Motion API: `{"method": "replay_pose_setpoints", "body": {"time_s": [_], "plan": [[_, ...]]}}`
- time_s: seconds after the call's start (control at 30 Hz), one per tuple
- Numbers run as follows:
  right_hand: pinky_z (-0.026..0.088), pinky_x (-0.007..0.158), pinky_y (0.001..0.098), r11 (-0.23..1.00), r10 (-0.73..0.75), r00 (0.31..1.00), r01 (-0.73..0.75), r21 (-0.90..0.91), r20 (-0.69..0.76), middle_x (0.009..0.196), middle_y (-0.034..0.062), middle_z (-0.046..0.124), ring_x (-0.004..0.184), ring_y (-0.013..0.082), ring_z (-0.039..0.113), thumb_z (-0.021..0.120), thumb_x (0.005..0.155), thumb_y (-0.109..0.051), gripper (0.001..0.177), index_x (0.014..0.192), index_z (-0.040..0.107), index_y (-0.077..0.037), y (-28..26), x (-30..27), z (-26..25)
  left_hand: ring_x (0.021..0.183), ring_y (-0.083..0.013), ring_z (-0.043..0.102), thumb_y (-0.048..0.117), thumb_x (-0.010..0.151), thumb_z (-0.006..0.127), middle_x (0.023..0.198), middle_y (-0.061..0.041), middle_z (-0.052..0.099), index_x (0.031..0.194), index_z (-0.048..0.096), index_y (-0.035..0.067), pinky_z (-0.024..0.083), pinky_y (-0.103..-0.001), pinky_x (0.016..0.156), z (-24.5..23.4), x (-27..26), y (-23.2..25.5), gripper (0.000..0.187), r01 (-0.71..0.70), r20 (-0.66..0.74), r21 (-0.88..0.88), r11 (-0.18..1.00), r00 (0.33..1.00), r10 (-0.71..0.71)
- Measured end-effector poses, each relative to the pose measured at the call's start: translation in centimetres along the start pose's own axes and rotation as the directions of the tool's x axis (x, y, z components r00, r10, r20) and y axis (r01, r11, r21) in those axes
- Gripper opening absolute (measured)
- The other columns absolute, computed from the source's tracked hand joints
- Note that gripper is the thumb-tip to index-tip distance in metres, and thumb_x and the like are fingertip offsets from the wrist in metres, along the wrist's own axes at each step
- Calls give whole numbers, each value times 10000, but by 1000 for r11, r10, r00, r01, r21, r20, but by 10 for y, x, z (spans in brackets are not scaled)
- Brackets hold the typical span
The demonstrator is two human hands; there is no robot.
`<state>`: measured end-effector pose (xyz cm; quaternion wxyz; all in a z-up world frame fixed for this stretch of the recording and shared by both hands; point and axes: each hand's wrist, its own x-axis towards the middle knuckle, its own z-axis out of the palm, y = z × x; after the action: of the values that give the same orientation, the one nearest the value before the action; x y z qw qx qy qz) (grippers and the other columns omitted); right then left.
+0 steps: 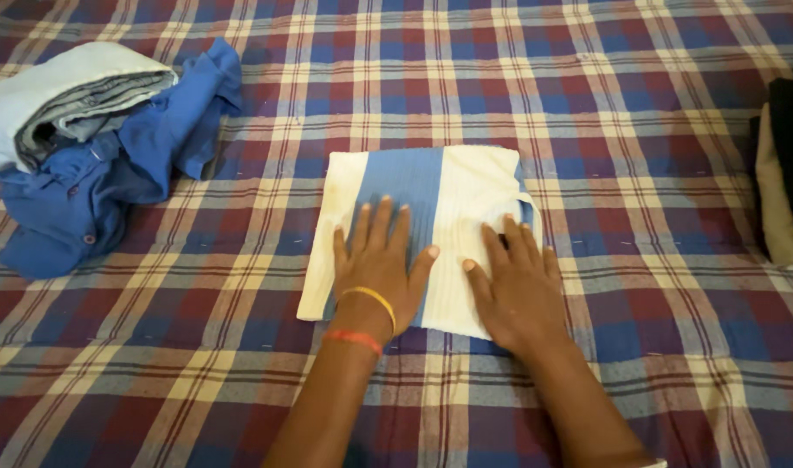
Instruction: The person folds a dark garment, then a blue and white striped shirt, and finally a blue shirt on a plaid bedsheet. Each item is smoothed, folded into a compact rectangle, and placed on a growing stack.
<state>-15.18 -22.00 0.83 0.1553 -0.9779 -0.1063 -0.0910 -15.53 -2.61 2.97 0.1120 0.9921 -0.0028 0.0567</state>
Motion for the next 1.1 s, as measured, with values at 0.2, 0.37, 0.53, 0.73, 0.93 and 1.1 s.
{"method": "replay_pose_setpoints", "body": {"time_s": [0.2,0.37,0.53,0.73,0.93,1.1], "plan": [[130,1199,527,995,88,990,-92,26,111,1642,139,257,1520,329,198,387,996,-539,677,1539,388,-135,5,6,4,1539,-259,95,557,983,362,1702,-35,126,1598,260,227,70,-560,1199,3,26,-29,706,82,109,-28,996,991,-79],[173,1160,532,995,58,996,-63,78,68,1637,167,347,1482,352,261,482,977,-486,635,1477,455,-95,5,5,0,1563,-241,107,578,1010,339,1700,-46,139,1582,287,184,69,-562,1233,2,33,-38,696,226,176,-148,963,964,-200],[349,1139,459,953,126,992,-123,278,6,1493,209,499,1402,380,439,636,934,-342,546,1374,560,-25,14,23,-24,1555,-284,120,573,1008,370,1682,-80,188,1569,322,148,67,-573,1223,4,65,-30,705,75,23,-105,992,997,-73],[249,1170,522,989,-1,1000,3,147,-12,1573,167,394,1472,332,325,586,944,-360,612,1456,462,-47,-9,76,-20,1535,-300,139,546,1002,383,1665,-68,219,1571,324,165,86,-574,1196,19,113,-35,687,-30,-109,-57,998,994,24],[122,1193,554,997,-60,994,65,-51,93,1654,149,230,1531,298,169,427,1010,-477,713,1563,296,-47,1,112,34,1535,-275,168,540,1001,376,1657,-47,259,1581,321,175,118,-547,1214,45,113,-43,688,3,-118,26,1000,993,0],[55,1195,531,960,279,948,-274,-53,154,1702,123,150,1563,289,104,365,1016,-523,773,1610,185,-63,55,111,31,1516,-271,169,541,988,372,1636,-46,268,1564,322,185,122,-539,1199,47,114,-42,679,16,-105,49,999,994,-11]]}}
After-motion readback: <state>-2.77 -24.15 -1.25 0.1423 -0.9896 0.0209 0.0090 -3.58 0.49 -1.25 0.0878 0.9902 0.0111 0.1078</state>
